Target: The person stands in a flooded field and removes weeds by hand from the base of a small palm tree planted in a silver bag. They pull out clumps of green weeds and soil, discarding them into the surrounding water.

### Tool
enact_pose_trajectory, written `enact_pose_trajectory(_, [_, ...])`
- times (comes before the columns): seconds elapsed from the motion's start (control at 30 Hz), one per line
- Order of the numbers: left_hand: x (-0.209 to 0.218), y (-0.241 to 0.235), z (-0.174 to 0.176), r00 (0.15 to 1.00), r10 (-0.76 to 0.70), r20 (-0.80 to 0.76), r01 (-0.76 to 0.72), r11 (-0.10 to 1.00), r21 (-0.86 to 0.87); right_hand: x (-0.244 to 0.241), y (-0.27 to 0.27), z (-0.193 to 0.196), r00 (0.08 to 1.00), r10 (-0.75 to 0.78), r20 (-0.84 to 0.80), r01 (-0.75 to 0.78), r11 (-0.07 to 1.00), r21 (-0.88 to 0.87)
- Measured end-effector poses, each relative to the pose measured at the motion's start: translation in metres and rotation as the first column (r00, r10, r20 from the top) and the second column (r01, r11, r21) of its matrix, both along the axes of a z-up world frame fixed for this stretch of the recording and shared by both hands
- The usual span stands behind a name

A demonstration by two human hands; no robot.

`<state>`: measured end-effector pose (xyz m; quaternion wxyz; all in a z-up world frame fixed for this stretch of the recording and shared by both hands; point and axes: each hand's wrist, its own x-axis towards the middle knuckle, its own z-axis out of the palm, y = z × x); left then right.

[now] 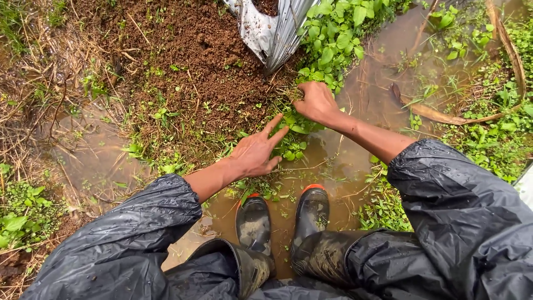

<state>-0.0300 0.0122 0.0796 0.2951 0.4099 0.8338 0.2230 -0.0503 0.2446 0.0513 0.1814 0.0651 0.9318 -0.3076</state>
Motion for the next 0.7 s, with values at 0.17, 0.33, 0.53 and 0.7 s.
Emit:
enact_pose_trajectory(0.17, [0.02,0.003,-0.048,0.986,-0.161,-0.037,0.156,0.981,-0.111,-0.009,-0.028,0.003,0.99,0.088,0.108,-0.094,0.994,0.049])
enact_pose_trajectory(0.33, [0.018,0.002,-0.052,0.978,-0.192,-0.082,0.181,0.976,-0.118,-0.023,-0.038,-0.019,0.94,-0.143,0.309,0.198,0.967,-0.157])
enact_pose_trajectory(0.53, [0.014,-0.006,-0.046,0.974,-0.193,-0.118,0.18,0.977,-0.112,-0.042,0.008,-0.013,0.875,-0.175,0.451,0.348,0.875,-0.336])
enact_pose_trajectory(0.7, [0.012,-0.004,-0.033,0.978,-0.177,-0.111,0.169,0.983,-0.074,-0.033,0.012,0.005,0.766,-0.472,0.437,0.643,0.548,-0.535])
